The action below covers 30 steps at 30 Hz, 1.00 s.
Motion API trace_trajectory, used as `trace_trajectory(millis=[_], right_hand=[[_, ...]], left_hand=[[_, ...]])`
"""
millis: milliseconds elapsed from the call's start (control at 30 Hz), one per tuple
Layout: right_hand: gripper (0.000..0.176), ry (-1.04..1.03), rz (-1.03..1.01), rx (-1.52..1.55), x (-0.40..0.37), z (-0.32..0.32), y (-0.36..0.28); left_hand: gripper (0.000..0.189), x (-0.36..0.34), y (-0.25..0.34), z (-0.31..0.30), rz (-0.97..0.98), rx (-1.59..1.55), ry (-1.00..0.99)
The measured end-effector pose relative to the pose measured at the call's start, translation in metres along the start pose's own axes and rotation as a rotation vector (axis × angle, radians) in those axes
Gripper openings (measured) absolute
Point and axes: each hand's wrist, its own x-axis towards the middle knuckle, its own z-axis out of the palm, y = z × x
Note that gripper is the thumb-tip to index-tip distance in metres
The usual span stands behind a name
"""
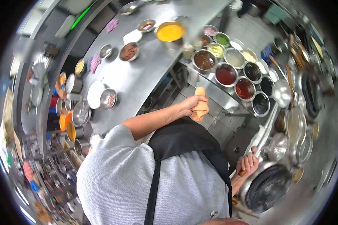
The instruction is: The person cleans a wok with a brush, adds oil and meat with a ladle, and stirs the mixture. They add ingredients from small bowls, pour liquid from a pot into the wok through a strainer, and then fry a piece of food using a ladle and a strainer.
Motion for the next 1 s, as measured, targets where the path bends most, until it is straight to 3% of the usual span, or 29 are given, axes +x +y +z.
trace_trajectory(millis=[200,400,500,667,900,1000], right_hand=[[0.028,-0.012,0.519,0.064,0.157,0.044,0.116],[0.023,0.02,0.878,-0.358,0.312,0.076,0.243],[0.021,-0.039,0.891,-0.869,0.396,0.079,0.32],[0.024,-0.092,0.695,-1.557,0.479,0.055,0.428],[0.022,-0.156,0.387,-1.76,0.489,0.002,0.49],[0.017,-0.055,0.629,-1.577,0.485,0.021,0.495]], left_hand=[[0.022,-0.043,0.064,-0.113,0.26,-0.31,0.268],[0.03,-0.044,0.121,-0.249,0.411,-0.624,0.491],[0.031,-0.046,0.149,-0.285,0.514,-0.702,0.58],[0.032,-0.046,0.179,-0.325,0.655,-0.834,0.634],[0.026,-0.051,0.192,-0.332,0.772,-0.815,0.709],[0.028,-0.051,0.202,-0.335,0.81,-0.77,0.748]])
